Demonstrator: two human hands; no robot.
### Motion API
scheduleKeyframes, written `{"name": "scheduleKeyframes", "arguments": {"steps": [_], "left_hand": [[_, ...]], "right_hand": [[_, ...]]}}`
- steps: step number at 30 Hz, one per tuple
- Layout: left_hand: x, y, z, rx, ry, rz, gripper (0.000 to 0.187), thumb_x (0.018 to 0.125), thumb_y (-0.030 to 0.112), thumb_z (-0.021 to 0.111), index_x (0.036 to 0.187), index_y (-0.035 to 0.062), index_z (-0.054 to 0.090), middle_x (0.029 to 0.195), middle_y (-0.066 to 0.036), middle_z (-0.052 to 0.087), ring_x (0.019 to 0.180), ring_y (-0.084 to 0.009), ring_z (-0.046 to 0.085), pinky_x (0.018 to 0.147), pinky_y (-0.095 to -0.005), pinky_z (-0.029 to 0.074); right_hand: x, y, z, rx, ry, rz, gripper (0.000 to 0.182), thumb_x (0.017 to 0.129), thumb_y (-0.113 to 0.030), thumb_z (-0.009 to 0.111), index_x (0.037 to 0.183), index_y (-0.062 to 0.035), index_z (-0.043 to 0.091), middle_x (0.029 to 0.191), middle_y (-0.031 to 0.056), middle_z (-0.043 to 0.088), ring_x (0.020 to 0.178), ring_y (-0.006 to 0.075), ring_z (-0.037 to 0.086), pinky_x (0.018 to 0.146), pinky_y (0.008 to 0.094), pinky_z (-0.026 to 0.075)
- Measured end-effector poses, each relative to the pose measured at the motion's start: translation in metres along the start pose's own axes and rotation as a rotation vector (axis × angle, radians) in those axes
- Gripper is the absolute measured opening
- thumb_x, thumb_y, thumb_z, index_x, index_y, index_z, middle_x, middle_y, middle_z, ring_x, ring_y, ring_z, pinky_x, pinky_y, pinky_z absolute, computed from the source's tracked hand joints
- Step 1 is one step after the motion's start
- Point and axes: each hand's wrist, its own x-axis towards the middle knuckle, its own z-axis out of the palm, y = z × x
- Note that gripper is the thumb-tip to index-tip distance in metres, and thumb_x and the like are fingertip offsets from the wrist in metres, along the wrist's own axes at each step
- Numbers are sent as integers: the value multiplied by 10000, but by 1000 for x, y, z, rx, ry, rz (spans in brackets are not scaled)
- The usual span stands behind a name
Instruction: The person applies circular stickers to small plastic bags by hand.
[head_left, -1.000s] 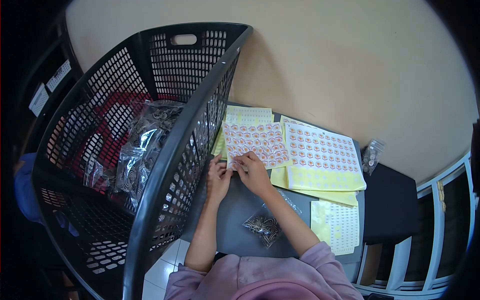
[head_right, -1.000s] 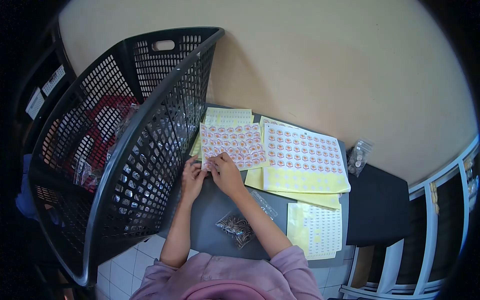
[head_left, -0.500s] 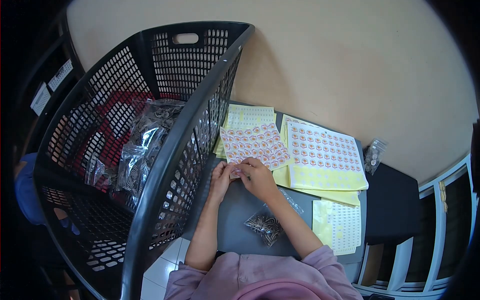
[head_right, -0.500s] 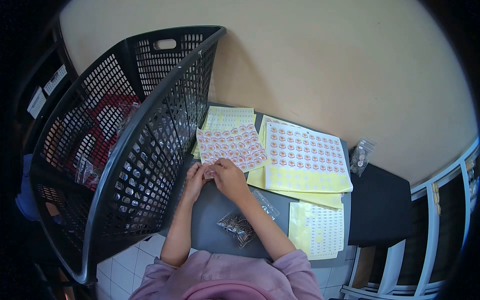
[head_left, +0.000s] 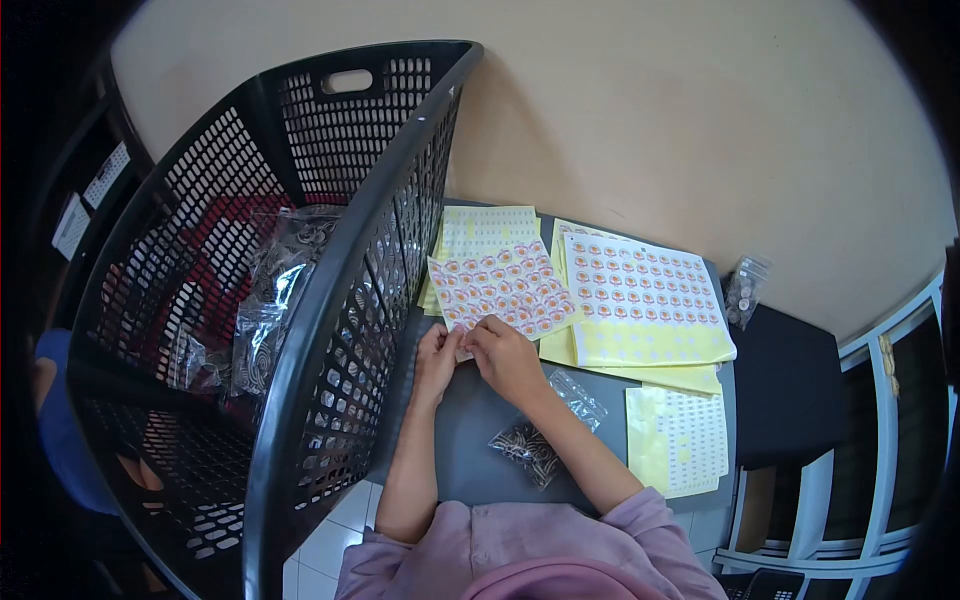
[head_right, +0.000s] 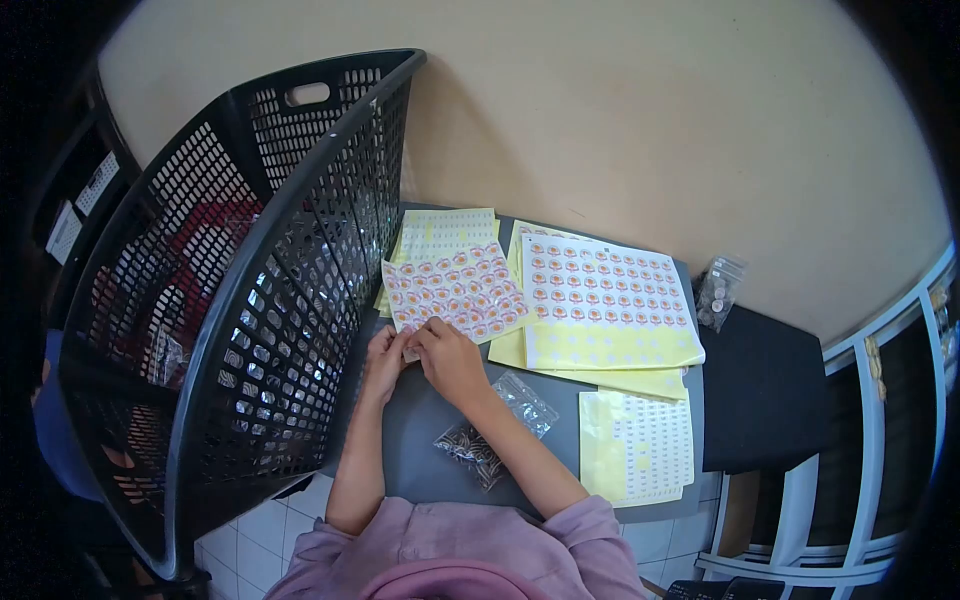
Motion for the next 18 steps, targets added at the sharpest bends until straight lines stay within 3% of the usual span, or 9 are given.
{"name": "scheduleKeyframes", "arguments": {"steps": [3, 5, 12, 18], "left_hand": [[-2, 4, 0, -69, -10, 3, 145, 863, 161, 521, 787, 37, 516, 704, -12, 535, 603, -42, 480, 504, -184, 377], [-3, 6, 0, -19, -61, 0, 149, 875, 168, 501, 889, 21, 518, 838, -52, 575, 738, -93, 562, 637, -229, 476], [-2, 3, -1, 11, -39, -12, 161, 877, 181, 500, 894, 22, 518, 836, -47, 573, 730, -91, 559, 633, -233, 474], [2, -1, -3, 122, 4, -6, 163, 872, 184, 503, 883, 22, 514, 828, -52, 571, 707, -95, 562, 624, -233, 481]], "right_hand": [[-2, -4, -3, 26, -31, 35, 64, 731, -55, 571, 789, -28, 566, 816, 95, 530, 692, 294, 569, 593, 380, 468], [-4, -3, -3, 72, -63, 72, 50, 738, -37, 575, 779, -28, 548, 893, 96, 520, 717, 302, 573, 607, 380, 467], [-13, -2, -4, 210, -62, 87, 79, 721, 37, 571, 775, 7, 522, 897, 125, 471, 731, 282, 578, 645, 365, 468], [-21, 0, -19, 348, -147, 80, 105, 711, 37, 589, 786, 1, 525, 913, 120, 453, 835, 272, 544, 710, 332, 454]]}}
